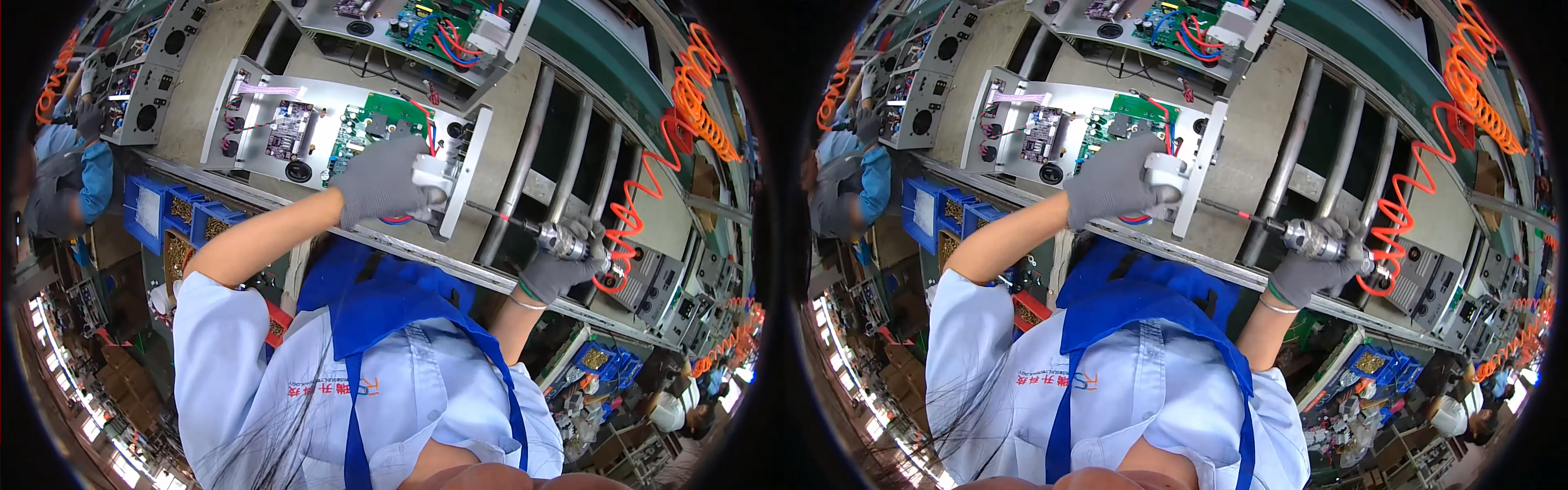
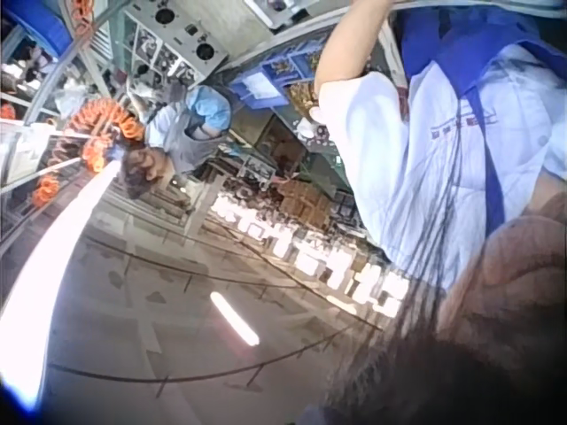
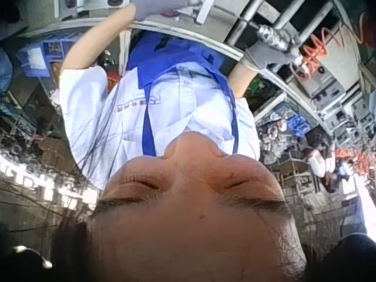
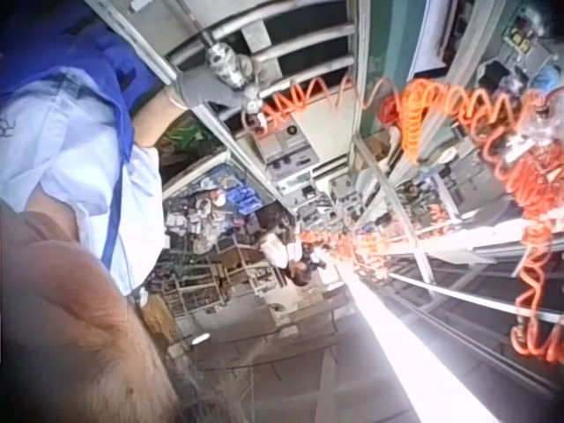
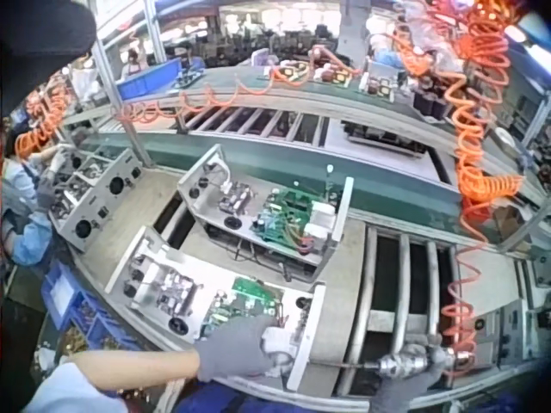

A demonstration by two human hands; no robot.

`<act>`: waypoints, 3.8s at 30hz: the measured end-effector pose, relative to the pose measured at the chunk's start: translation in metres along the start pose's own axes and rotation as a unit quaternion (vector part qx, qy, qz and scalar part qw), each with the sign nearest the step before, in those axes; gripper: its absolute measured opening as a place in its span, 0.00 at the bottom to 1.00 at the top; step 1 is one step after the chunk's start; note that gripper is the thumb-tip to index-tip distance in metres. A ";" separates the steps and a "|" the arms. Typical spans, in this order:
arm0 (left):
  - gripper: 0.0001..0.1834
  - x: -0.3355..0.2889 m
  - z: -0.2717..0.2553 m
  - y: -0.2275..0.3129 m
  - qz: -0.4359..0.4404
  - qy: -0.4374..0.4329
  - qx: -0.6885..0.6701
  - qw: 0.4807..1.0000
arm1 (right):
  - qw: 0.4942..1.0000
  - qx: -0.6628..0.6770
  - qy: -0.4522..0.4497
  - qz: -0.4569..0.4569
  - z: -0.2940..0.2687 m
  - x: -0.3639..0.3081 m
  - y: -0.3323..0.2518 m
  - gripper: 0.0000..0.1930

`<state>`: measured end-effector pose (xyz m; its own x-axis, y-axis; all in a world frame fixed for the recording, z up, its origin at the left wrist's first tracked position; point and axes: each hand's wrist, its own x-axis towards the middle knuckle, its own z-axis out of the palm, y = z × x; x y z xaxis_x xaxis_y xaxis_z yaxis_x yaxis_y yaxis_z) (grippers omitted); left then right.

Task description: The person assembles electronic components inside metal enclosures on a factory assembly line. They use a pneumatic screwdriver to secure circuit boards and other parts, handling multiple units sequentially. The worker also picks up small hardware from bins and organizes components within the device casing.

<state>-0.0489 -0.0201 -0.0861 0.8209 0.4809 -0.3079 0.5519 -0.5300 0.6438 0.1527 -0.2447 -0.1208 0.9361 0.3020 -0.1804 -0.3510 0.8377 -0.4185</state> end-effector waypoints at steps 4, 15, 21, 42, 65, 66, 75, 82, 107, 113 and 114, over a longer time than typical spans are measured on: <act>0.31 0.007 -0.009 0.008 -0.035 -0.029 -0.009 0.999 | 0.999 0.046 -0.011 0.024 0.003 0.008 0.007 0.12; 0.31 -0.006 0.001 0.024 -0.028 0.022 0.057 0.998 | 0.999 0.025 -0.034 -0.001 0.005 0.007 0.003 0.13; 0.35 -0.007 -0.002 0.014 0.011 -0.005 -0.087 0.996 | 0.999 -0.017 -0.033 -0.037 0.025 -0.004 0.002 0.13; 0.52 -0.008 0.023 0.042 0.135 0.056 0.240 0.960 | 0.994 -0.031 0.073 -0.072 -0.031 -0.012 0.020 0.16; 0.51 -0.053 -0.042 -0.067 0.020 0.086 0.278 0.957 | 0.982 -0.184 -0.025 0.032 -0.021 -0.029 -0.008 0.21; 0.50 -0.058 -0.043 -0.078 0.018 0.099 0.303 0.948 | 0.978 -0.201 -0.039 0.026 -0.029 -0.027 -0.008 0.22; 0.41 -0.063 -0.117 -0.122 -0.090 0.078 0.383 0.916 | 0.933 -0.351 -0.061 0.056 -0.020 -0.039 -0.034 0.15; 0.34 -0.013 -0.190 0.002 0.163 0.198 0.347 0.902 | 0.903 -0.419 -0.086 0.024 -0.023 -0.053 -0.068 0.15; 0.38 0.370 0.469 0.406 0.237 -0.206 -0.379 0.871 | 0.490 -0.802 0.214 -0.265 -0.183 0.095 -0.544 0.28; 0.41 0.368 0.528 0.387 0.185 0.003 -0.406 0.895 | 0.217 -0.945 0.201 -0.137 -0.186 0.216 -0.614 0.31; 0.41 0.375 0.538 0.378 0.181 0.063 -0.396 0.898 | 0.227 -0.948 0.190 -0.113 -0.174 0.229 -0.609 0.32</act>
<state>0.5464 -0.4157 -0.3354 0.8753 0.4785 0.0705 -0.0650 -0.0279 0.9975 0.5761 -0.7648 -0.0622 0.9922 -0.0144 0.1236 -0.0119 -0.9997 -0.0206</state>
